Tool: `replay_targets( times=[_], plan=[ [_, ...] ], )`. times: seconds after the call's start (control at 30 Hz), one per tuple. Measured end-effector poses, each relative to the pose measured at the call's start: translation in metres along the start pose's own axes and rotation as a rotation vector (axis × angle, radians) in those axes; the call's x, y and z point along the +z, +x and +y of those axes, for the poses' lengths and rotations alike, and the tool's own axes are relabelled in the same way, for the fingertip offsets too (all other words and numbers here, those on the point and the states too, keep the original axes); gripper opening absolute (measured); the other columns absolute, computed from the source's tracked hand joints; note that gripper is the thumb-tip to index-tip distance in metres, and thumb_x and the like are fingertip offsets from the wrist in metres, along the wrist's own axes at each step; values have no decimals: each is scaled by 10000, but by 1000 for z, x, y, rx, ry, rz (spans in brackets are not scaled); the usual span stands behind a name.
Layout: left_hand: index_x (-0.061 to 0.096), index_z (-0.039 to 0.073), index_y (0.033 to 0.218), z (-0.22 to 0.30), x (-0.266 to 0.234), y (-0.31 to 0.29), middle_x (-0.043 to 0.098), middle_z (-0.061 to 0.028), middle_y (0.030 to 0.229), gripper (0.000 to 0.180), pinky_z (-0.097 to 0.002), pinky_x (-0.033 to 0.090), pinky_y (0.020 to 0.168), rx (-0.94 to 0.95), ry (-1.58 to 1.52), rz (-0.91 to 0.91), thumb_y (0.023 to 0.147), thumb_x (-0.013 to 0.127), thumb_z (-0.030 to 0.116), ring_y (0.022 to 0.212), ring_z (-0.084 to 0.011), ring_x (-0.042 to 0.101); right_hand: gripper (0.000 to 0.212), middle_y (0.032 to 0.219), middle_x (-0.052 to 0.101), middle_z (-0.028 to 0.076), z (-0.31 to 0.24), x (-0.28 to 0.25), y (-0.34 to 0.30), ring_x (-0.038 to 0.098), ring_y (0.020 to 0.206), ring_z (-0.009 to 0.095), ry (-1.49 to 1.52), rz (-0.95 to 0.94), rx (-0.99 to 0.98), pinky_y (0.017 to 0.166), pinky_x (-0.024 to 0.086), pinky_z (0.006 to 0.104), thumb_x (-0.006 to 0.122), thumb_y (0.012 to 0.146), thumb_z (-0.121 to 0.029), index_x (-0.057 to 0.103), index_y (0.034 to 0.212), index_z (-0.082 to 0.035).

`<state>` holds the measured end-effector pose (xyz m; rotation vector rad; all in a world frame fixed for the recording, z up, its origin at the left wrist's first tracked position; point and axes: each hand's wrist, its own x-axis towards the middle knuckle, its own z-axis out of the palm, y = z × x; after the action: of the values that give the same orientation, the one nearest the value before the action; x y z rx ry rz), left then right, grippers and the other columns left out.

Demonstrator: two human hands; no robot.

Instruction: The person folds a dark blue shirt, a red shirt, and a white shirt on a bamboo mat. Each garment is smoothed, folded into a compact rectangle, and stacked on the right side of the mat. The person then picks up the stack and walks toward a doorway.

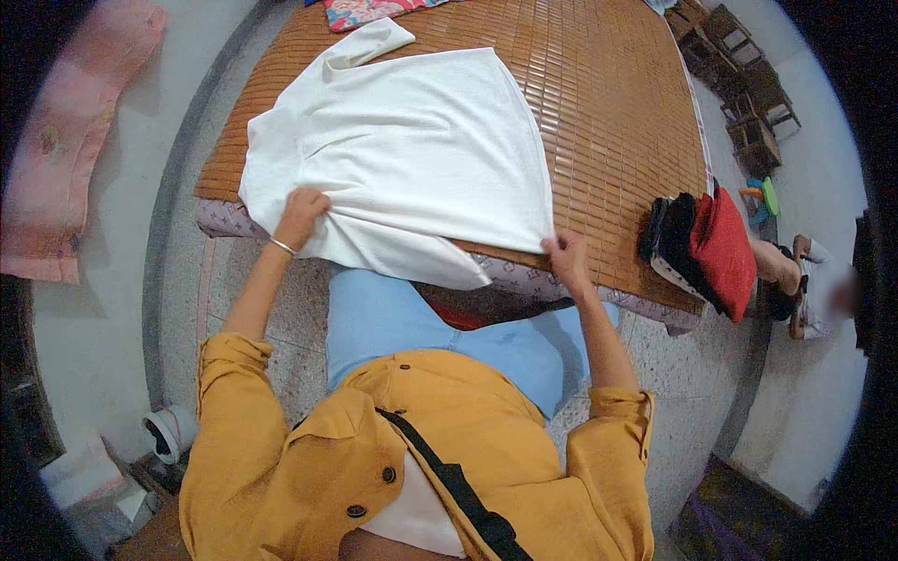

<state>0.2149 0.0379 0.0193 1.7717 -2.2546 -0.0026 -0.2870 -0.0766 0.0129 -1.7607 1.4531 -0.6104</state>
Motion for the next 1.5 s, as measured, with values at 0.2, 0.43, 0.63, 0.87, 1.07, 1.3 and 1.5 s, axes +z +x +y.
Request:
replay_targets(
  times=[0.2,0.43,0.63,0.87,1.07,1.3,1.5],
  plan=[
    [539,69,809,-20,-15,13,544,-89,834,76,-395,394,753,-252,163,-30,740,523,41,837,-291,525,194,579,542,39,-19,48,-71,466,517,135,247,-184,108,504,390,297,661,755,-159,584,701,10],
    [567,40,907,85,-25,36,555,-144,924,220,-389,402,847,-51,-300,200,700,630,78,917,-322,522,142,556,504,13,-82,49,-85,470,506,68,421,-58,124,449,372,233,612,836,-136,567,795,-8],
    [569,61,933,216,-22,50,569,-100,931,300,-380,408,827,183,-614,113,682,688,171,907,-285,533,237,685,553,21,-106,38,-87,513,549,63,698,-51,110,462,394,183,546,850,-25,467,1072,-19],
    [562,92,948,259,-10,64,565,-62,937,295,-365,407,819,155,-624,243,685,673,170,911,-253,534,322,700,570,6,-123,25,-91,485,552,51,826,-61,196,472,375,175,553,827,-1,462,1134,-23],
    [578,100,892,266,-7,72,592,-22,806,200,-336,455,735,252,-437,373,704,633,140,776,-204,580,287,642,555,-2,-133,27,-93,448,522,53,877,23,344,448,347,189,610,809,-40,513,1079,-26],
    [595,69,918,265,-10,74,605,-37,729,207,-327,472,649,238,-472,372,712,585,77,668,-209,592,246,611,515,-19,-140,32,-100,427,504,39,903,91,268,438,326,183,574,835,-61,520,1070,-14],
    [606,81,863,264,-17,76,537,-55,611,190,-339,441,549,245,-501,403,677,593,41,556,-231,551,218,821,593,-7,-132,31,-96,460,635,11,842,124,180,513,340,162,517,898,-153,540,1080,-35]
  ],
)
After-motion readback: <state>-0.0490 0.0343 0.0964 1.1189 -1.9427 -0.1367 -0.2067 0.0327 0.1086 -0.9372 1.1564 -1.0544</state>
